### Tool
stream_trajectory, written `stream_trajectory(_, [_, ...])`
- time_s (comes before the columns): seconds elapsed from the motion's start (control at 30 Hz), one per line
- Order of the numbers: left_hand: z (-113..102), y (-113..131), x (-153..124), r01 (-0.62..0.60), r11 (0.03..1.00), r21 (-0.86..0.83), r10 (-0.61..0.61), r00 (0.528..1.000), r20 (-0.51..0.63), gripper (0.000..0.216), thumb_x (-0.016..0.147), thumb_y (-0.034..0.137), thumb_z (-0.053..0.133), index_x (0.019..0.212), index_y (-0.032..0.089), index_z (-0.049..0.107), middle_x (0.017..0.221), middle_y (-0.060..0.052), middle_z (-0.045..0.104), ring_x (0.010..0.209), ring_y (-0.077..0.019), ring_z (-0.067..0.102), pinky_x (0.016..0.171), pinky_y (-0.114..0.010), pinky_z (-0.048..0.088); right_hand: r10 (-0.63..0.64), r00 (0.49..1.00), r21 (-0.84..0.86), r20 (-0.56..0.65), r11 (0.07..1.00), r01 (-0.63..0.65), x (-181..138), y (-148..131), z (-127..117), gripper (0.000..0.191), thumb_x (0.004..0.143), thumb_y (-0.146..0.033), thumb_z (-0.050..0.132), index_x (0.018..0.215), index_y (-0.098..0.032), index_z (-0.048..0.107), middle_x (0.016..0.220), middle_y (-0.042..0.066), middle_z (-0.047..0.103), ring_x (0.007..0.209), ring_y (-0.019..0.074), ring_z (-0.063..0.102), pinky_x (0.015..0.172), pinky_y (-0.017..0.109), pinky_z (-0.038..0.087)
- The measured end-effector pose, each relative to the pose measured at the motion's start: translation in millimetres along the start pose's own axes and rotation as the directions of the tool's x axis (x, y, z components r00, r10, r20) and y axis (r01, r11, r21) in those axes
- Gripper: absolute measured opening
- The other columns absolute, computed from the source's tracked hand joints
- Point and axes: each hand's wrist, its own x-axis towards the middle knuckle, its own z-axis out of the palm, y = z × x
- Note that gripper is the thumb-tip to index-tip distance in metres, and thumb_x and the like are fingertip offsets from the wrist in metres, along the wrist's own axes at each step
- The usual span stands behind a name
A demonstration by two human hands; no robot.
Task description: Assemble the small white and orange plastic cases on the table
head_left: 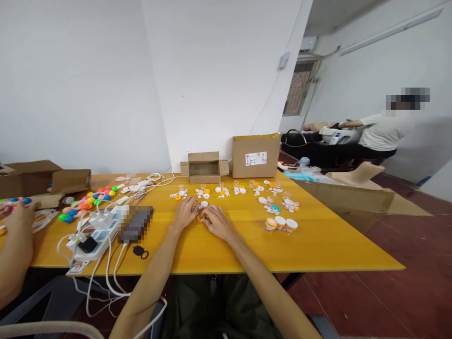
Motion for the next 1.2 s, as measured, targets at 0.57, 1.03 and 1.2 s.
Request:
stream_trajectory(0.57, [9.5,-14.3,-2.6,-0.198,0.979,0.037,0.196,0.979,0.045,0.024,0.094,0.019,0.049,0.101,0.026,0.071,0.128,-0.006,0.06,0.122,-0.0233,0.055,0.104,-0.041,0.046,0.12,0.99,-0.153,-0.08,0.979,-0.131,-1.9,11.8,8.4,0.017,0.087,-0.008,0.057,0.086,-0.023,0.066,0.101,0.007,0.066,0.1,0.0241,0.054,0.082,0.035,0.041])
stream_trajectory(1.03, [1.4,-6.9,-2.0,-0.14,0.99,0.031,0.139,0.99,0.038,0.022,0.092,0.022,0.05,0.09,0.023,0.072,0.135,-0.007,0.057,0.125,-0.0259,0.051,0.11,-0.047,0.041,-0.116,0.993,-0.176,0.03,0.977,0.119,-4.6,-0.1,0.9,0.013,0.091,-0.027,0.066,0.103,-0.025,0.07,0.119,0.008,0.063,0.111,0.0238,0.051,0.088,0.037,0.041])
stream_trajectory(1.2, [1.4,-7.7,-2.4,-0.133,0.991,0.032,0.13,0.989,0.077,0.031,0.094,0.021,0.046,0.109,0.027,0.072,0.146,-0.006,0.049,0.135,-0.0274,0.042,0.114,-0.051,0.036,-0.13,0.992,-0.187,0.009,0.974,0.129,-3.8,0.1,2.3,0.011,0.092,-0.02,0.061,0.095,-0.024,0.071,0.116,0.007,0.065,0.108,0.0228,0.051,0.086,0.035,0.041])
